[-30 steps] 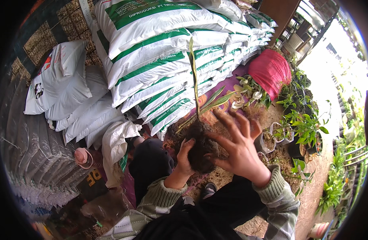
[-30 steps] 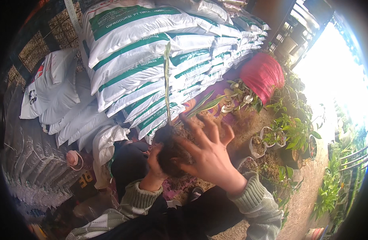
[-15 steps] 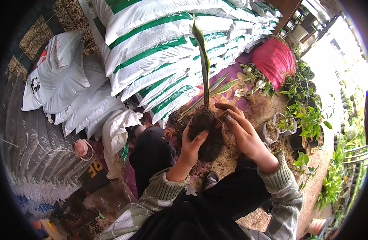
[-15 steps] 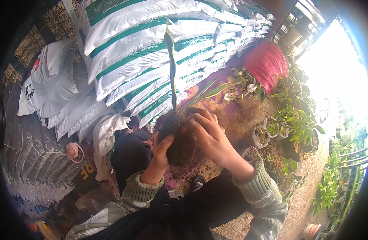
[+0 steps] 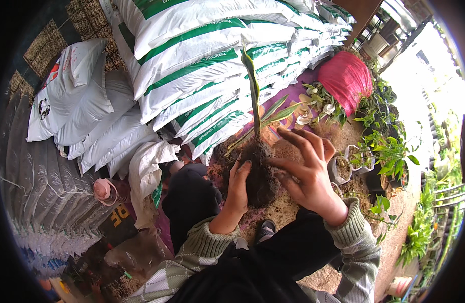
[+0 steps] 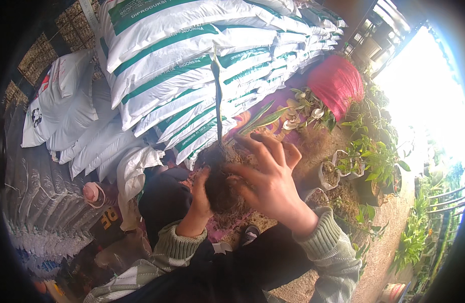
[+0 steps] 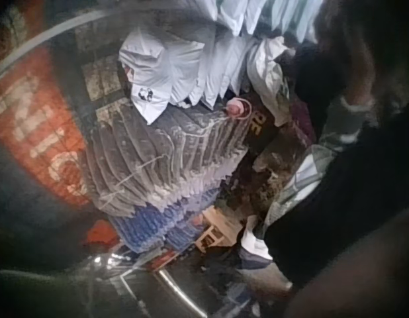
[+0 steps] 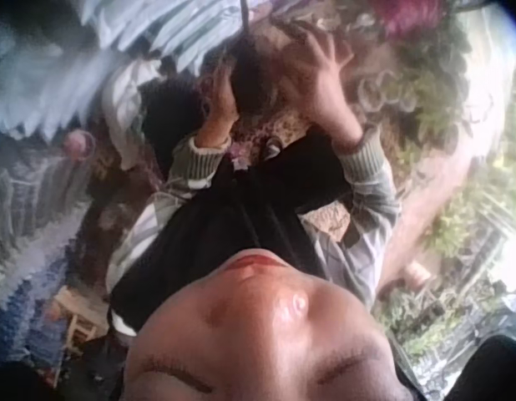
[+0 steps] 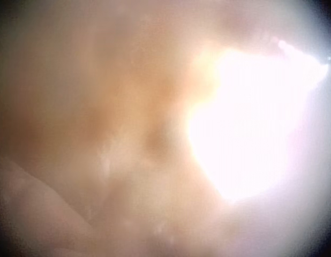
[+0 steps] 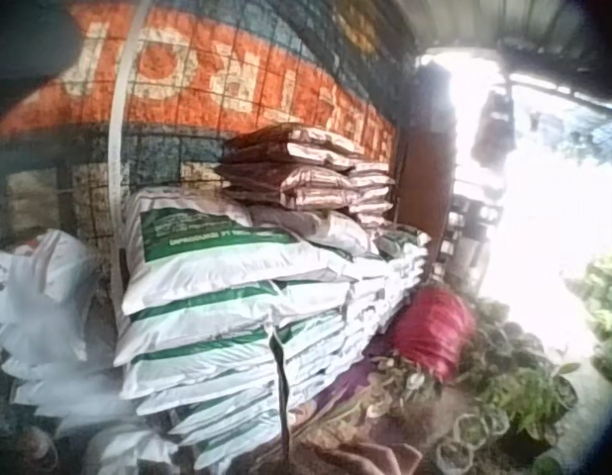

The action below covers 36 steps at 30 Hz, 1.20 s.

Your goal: The person is wrapping a plant's root ball with fibrous material, likely coconut coir, by hand. They repeatedly pick up strands of the material and press them around the roots to form a compact bundle.

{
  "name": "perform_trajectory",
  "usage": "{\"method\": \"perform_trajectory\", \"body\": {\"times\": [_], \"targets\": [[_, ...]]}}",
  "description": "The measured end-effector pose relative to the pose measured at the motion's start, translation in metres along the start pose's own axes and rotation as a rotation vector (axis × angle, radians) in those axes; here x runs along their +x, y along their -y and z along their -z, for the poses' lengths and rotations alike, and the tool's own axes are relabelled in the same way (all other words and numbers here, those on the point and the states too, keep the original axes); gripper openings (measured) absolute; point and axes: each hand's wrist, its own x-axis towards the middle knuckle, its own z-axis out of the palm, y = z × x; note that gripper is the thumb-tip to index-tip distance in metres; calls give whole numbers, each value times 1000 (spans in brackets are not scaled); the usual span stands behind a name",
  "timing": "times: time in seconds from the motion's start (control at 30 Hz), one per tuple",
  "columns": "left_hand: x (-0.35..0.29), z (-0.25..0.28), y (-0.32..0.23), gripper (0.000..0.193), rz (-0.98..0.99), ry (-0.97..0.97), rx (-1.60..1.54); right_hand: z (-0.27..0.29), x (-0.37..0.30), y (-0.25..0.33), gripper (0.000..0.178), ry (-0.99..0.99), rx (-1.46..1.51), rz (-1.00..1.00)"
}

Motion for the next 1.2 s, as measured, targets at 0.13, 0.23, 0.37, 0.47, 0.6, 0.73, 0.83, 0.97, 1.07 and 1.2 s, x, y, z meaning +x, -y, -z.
{"method": "perform_trajectory", "body": {"times": [0.13, 0.23, 0.37, 0.47, 0.6, 0.73, 0.83, 0.97, 1.07, 1.2], "targets": [[-4, -14, -9, 33, -135, -23, 112, -6, -1, -3, 38, 77, 70, 1], [-4, -18, -14, 35, -141, -151, 166, 1, 0, -3, 38, 5, 57, 26], [5, 12, -3, 35, -136, -208, 164, -8, 1, -5, 38, 144, 89, 42], [5, 11, 0, 36, -179, -223, 186, -1, 2, -6, 41, 82, 106, -5], [4, 21, 0, 39, -86, -78, 206, -6, -2, -2, 45, 146, 59, 26], [2, 3, 1, 41, -194, -164, 207, -2, -5, -9, 47, 126, 54, 23], [4, 14, 7, 43, -223, -126, 247, -7, -12, -14, 52, 146, 58, -3], [2, 2, 3, 43, -222, -56, 221, 3, -16, -18, 53, 58, 143, -39], [3, 5, 4, 41, -153, -19, 183, -1, -21, -18, 59, 135, 84, 39], [3, -3, 6, 38, -139, -79, 156, 9, -22, -21, 50, 47, 137, -65]]}}
